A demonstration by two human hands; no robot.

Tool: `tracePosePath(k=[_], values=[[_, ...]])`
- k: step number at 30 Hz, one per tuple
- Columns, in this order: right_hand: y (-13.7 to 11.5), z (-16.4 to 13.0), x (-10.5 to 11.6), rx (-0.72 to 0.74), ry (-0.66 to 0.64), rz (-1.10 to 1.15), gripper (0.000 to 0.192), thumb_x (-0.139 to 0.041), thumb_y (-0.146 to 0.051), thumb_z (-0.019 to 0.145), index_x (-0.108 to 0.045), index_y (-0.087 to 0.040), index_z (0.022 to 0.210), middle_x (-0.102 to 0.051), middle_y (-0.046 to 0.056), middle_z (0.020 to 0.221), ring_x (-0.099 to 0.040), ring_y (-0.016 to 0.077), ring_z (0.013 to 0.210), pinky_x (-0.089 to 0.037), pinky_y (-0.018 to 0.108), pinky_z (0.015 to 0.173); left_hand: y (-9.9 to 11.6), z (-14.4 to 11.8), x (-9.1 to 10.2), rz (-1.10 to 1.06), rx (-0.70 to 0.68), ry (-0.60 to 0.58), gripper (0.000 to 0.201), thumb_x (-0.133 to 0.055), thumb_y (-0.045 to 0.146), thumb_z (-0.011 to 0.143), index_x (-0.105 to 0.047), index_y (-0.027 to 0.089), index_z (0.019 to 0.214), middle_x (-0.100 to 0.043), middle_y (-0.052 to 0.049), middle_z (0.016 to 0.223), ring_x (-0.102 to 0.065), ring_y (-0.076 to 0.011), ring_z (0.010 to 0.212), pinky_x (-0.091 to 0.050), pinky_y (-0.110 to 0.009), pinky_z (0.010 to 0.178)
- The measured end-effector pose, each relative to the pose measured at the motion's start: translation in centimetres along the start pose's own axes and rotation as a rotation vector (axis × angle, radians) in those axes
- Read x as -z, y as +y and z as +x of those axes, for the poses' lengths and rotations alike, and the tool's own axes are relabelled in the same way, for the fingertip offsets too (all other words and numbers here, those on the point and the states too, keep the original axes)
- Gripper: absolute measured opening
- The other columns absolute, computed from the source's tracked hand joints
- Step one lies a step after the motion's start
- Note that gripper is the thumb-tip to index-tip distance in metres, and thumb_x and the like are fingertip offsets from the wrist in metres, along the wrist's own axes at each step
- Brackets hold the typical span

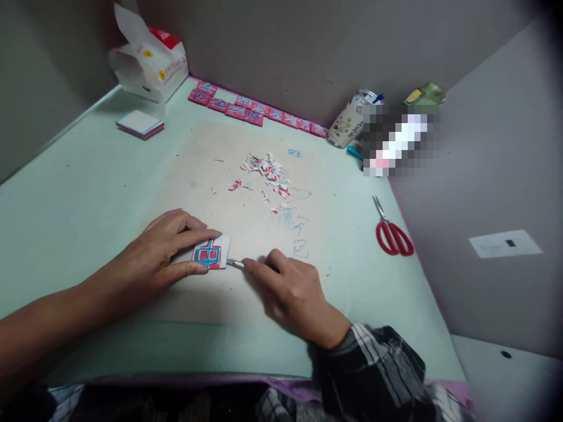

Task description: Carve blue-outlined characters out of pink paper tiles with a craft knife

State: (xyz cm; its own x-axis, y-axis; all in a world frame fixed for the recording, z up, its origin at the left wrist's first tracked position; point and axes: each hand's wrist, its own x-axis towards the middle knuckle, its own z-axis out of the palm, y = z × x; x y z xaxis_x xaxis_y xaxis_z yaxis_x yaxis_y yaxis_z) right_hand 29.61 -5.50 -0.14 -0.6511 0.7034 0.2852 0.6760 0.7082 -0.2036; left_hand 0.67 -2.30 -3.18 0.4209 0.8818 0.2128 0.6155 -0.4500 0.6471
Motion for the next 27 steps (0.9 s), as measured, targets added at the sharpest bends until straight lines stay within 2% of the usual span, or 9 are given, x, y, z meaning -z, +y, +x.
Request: tracePosePath(k=[2,5,7,10,15,19,23,27], values=[[0.0,0.1,-0.1,-0.034,-0.004,0.045,0.028,-0.046,-0.021,0.11,-0.067,-0.021,0.128,-0.06,0.002,0.088,-0.048,0.0134,0.063,-0.03,0.031,0.055,0.6,-0.2,-0.2,0.068,-0.011,0.009,0.041,-0.058,0.059,0.097,-0.07,0.037,0.131,-0.069,-0.006,0.117,-0.064,-0.0341,0.113,-0.051,-0.049,0.099],[0.0,0.0,-0.3,-0.057,0.002,0.029,0.027,-0.046,-0.021,0.111,-0.067,-0.021,0.127,-0.06,0.002,0.088,-0.049,0.0138,0.065,-0.029,0.031,0.055,1.9,-0.5,-0.7,0.208,0.049,0.064,0.048,-0.062,0.061,0.094,-0.066,0.03,0.131,-0.066,-0.011,0.121,-0.061,-0.039,0.115,-0.049,-0.055,0.1],[-0.2,-0.1,-0.3,-0.029,0.01,-0.03,0.027,-0.046,-0.019,0.11,-0.066,-0.019,0.129,-0.06,0.003,0.086,-0.048,0.0148,0.066,-0.029,0.032,0.056,2.6,-0.7,-1.0,0.231,0.112,0.088,0.053,-0.066,0.062,0.091,-0.063,0.027,0.131,-0.065,-0.012,0.12,-0.061,-0.0395,0.113,-0.05,-0.056,0.097],[-0.3,-0.1,-0.3,0.072,0.018,-0.117,0.028,-0.045,-0.014,0.109,-0.064,-0.014,0.13,-0.06,0.002,0.082,-0.046,0.0156,0.066,-0.031,0.033,0.057,2.6,-0.6,-1.0,0.162,0.133,0.084,0.046,-0.066,0.061,0.093,-0.064,0.028,0.125,-0.067,-0.01,0.115,-0.061,-0.0366,0.109,-0.051,-0.053,0.093],[-0.3,0.1,-0.1,0.153,-0.027,-0.117,0.027,-0.041,-0.013,0.11,-0.062,-0.013,0.127,-0.062,0.002,0.085,-0.047,0.0154,0.067,-0.034,0.033,0.057,1.4,0.2,0.7,-0.025,0.109,-0.053,0.042,-0.069,0.065,0.092,-0.07,0.036,0.123,-0.07,-0.005,0.121,-0.062,-0.0331,0.117,-0.05,-0.049,0.101],[-0.4,-0.1,-0.2,0.164,0.002,-0.142,0.028,-0.039,-0.01,0.11,-0.059,-0.013,0.129,-0.062,0.002,0.085,-0.048,0.0156,0.067,-0.034,0.033,0.056,0.9,0.7,1.9,-0.084,0.133,-0.153,0.042,-0.073,0.063,0.09,-0.073,0.037,0.122,-0.07,-0.003,0.123,-0.062,-0.0317,0.12,-0.049,-0.048,0.106],[-0.6,-0.4,-0.2,0.171,0.011,-0.154,0.028,-0.037,-0.009,0.111,-0.059,-0.013,0.129,-0.062,0.002,0.085,-0.049,0.0157,0.067,-0.034,0.033,0.057,1.0,0.8,2.0,-0.079,0.131,-0.181,0.036,-0.071,0.057,0.093,-0.073,0.037,0.123,-0.069,-0.002,0.122,-0.061,-0.03,0.119,-0.048,-0.046,0.107],[-0.7,-0.4,-0.2,0.154,-0.004,-0.164,0.028,-0.037,-0.009,0.111,-0.059,-0.013,0.128,-0.061,0.002,0.084,-0.049,0.0159,0.067,-0.033,0.033,0.056,1.3,0.9,1.9,-0.101,0.144,-0.168,0.038,-0.071,0.059,0.091,-0.074,0.035,0.12,-0.069,-0.003,0.121,-0.061,-0.03,0.118,-0.046,-0.048,0.106]])
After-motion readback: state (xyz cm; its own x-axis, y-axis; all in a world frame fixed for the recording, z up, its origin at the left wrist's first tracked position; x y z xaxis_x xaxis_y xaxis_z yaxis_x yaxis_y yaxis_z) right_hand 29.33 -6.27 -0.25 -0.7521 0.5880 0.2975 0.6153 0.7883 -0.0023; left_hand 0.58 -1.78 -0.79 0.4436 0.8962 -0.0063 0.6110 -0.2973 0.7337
